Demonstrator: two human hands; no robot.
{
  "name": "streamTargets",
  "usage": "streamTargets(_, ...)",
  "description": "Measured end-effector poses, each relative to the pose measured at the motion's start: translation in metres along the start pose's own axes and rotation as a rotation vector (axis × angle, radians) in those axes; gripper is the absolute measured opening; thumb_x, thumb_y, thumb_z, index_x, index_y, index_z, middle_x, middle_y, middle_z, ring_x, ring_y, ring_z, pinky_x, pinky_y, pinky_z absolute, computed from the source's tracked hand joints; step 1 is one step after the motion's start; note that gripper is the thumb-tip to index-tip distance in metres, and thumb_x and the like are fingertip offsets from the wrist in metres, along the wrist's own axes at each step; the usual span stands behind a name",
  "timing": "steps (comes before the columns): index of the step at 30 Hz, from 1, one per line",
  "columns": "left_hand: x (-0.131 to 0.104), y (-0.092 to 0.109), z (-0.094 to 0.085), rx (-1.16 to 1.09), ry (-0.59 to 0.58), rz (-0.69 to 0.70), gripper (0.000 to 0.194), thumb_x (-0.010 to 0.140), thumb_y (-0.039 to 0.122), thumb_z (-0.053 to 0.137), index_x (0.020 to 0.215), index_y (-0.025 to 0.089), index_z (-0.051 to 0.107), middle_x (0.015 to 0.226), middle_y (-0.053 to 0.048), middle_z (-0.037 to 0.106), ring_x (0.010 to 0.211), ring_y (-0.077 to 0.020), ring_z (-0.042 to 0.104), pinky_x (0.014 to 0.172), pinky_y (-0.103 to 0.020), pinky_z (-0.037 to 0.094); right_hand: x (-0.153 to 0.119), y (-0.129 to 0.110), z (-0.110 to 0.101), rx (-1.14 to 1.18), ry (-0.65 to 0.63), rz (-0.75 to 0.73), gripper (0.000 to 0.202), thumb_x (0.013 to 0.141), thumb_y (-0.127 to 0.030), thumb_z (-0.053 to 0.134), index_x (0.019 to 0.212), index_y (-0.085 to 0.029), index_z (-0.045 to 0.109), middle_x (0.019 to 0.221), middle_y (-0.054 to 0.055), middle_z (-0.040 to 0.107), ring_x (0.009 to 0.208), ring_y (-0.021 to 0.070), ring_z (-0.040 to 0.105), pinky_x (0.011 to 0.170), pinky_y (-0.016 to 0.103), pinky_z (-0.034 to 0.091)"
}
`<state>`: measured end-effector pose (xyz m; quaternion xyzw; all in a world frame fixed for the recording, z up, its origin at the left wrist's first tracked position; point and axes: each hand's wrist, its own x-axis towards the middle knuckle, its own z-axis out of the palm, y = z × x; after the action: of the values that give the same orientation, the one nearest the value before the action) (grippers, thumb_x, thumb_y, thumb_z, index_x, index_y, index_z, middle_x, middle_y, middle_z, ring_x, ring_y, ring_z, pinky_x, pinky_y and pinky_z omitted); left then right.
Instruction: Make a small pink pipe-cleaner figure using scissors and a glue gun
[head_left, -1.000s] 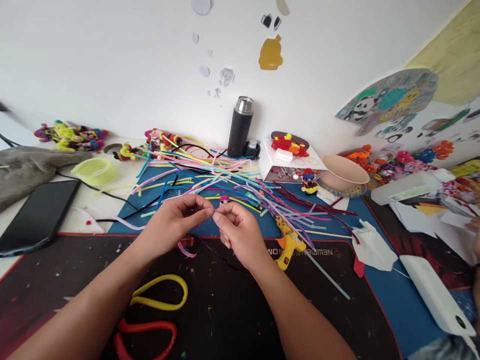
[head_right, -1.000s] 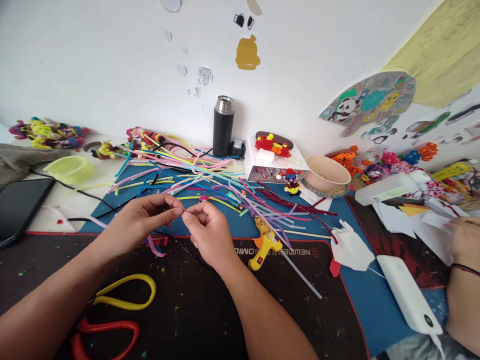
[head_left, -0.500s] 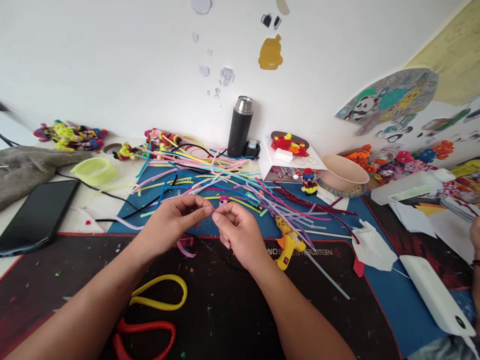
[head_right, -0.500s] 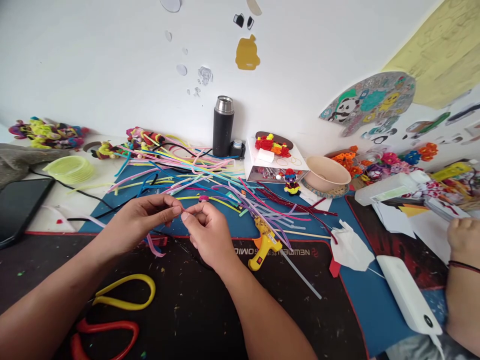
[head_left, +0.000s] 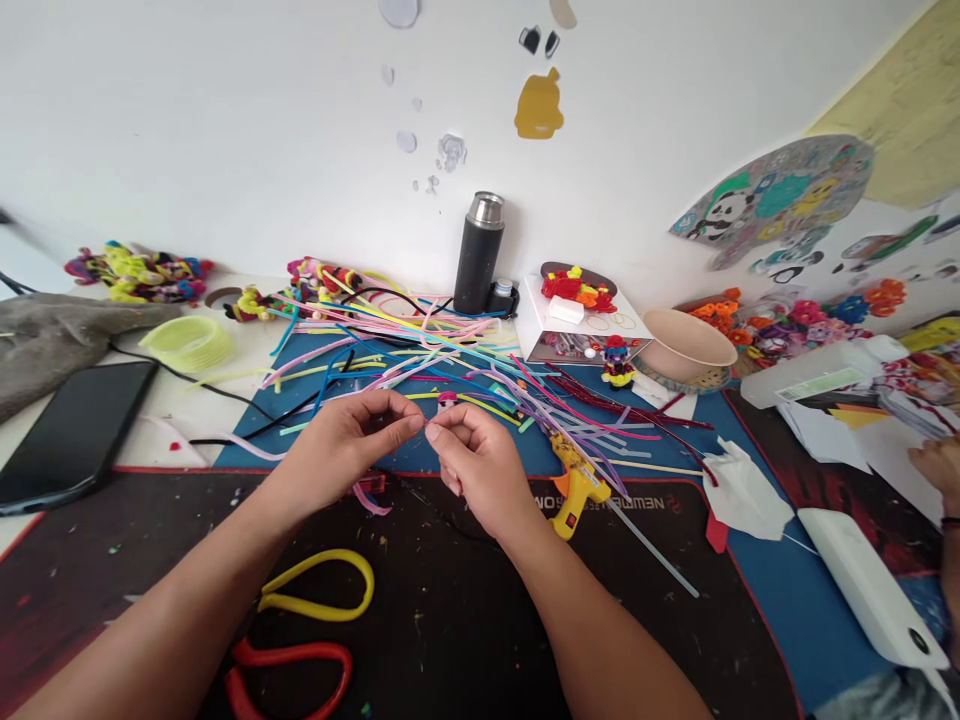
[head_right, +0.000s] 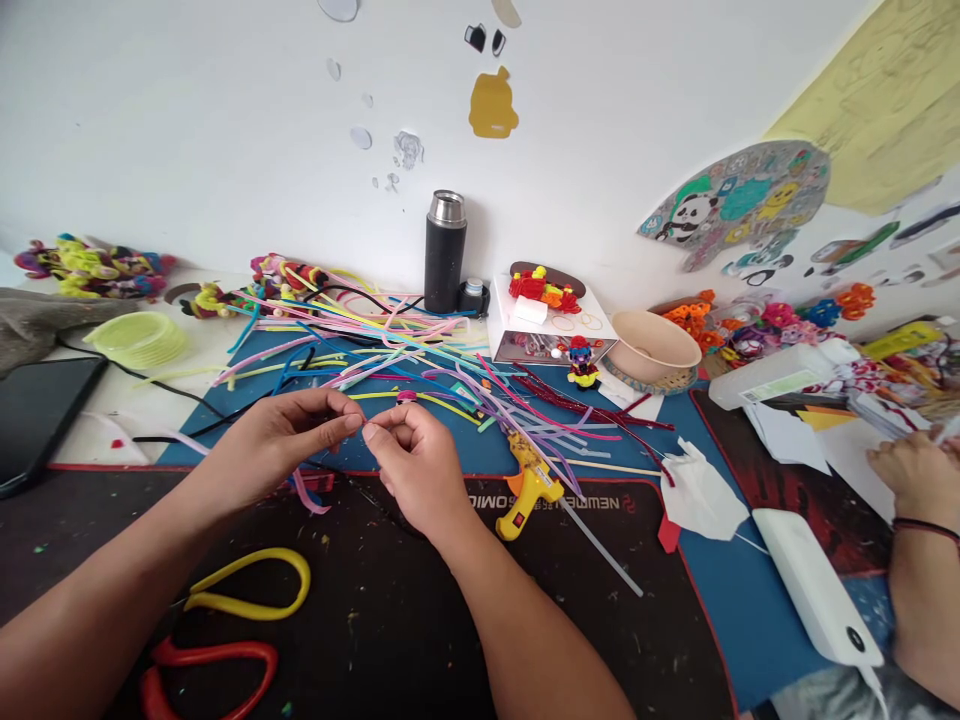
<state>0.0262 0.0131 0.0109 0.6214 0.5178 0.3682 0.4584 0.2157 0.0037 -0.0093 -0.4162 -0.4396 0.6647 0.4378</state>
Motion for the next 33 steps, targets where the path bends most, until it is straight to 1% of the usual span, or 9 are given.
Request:
streamTargets(6, 0.000, 0.000, 0.001, 0.025, -0.004, 0.021, 0.047, 0.089, 0.071, 0.075, 0.087, 0.024, 0.079, 0.087, -0.003, 0.078, 0.083, -0.0233, 0.070, 0.079, -0.032, 0.054, 0.001, 0.000, -0.004, -0.019, 0.017, -0.013, 0.034, 0.088, -0.051, 0.081, 0.091, -0.022, 0.063, 0.055, -0.012, 0.046, 0.042, 0.0075, 0.037, 0.040, 0.022, 0.031)
streamTargets(13, 0.001, -0.004, -0.001, -0.006, -0.006, 0.023, 0.046, 0.087, 0.069, 0.079, 0.090, 0.023, 0.081, 0.092, -0.006, 0.080, 0.089, -0.0262, 0.072, 0.084, -0.035, 0.057, 0.001, -0.001, -0.003, -0.032, 0.019, -0.009, 0.033, 0.087, -0.049, 0.080, 0.091, -0.022, 0.063, 0.056, -0.012, 0.048, 0.042, 0.0073, 0.038, 0.040, 0.021, 0.031)
streamTargets(17, 0.002, -0.007, 0.000, -0.005, -0.002, 0.032, 0.042, 0.088, 0.066, 0.080, 0.091, 0.023, 0.082, 0.093, -0.005, 0.080, 0.091, -0.0260, 0.073, 0.086, -0.035, 0.057, 0.000, -0.002, -0.003, -0.048, 0.009, -0.014, 0.032, 0.088, -0.049, 0.080, 0.090, -0.022, 0.062, 0.056, -0.012, 0.048, 0.042, 0.0073, 0.038, 0.040, 0.021, 0.031)
streamTargets(22, 0.001, -0.005, -0.001, 0.019, -0.004, 0.047, 0.041, 0.088, 0.065, 0.078, 0.089, 0.024, 0.080, 0.090, -0.005, 0.079, 0.088, -0.0263, 0.072, 0.082, -0.036, 0.057, 0.001, -0.003, -0.002, -0.063, 0.007, -0.023, 0.031, 0.088, -0.048, 0.078, 0.089, -0.022, 0.062, 0.056, -0.012, 0.048, 0.042, 0.0072, 0.038, 0.041, 0.021, 0.029)
streamTargets(29, -0.001, 0.004, -0.001, 0.090, -0.004, 0.064, 0.032, 0.089, 0.055, 0.073, 0.086, 0.023, 0.077, 0.084, -0.003, 0.076, 0.080, -0.0228, 0.068, 0.075, -0.033, 0.054, -0.001, 0.002, -0.003, -0.160, 0.017, -0.077, 0.027, 0.092, -0.046, 0.075, 0.090, -0.022, 0.064, 0.056, -0.011, 0.048, 0.044, 0.0080, 0.039, 0.045, 0.023, 0.030)
streamTargets(33, 0.002, 0.002, -0.002, 0.057, 0.036, 0.053, 0.034, 0.088, 0.056, 0.073, 0.084, 0.022, 0.075, 0.081, -0.001, 0.072, 0.076, -0.0204, 0.063, 0.072, -0.031, 0.051, 0.001, 0.004, -0.004, -0.243, 0.029, -0.130, 0.028, 0.096, -0.049, 0.072, 0.096, -0.021, 0.066, 0.057, -0.010, 0.047, 0.046, 0.0093, 0.038, 0.048, 0.024, 0.029)
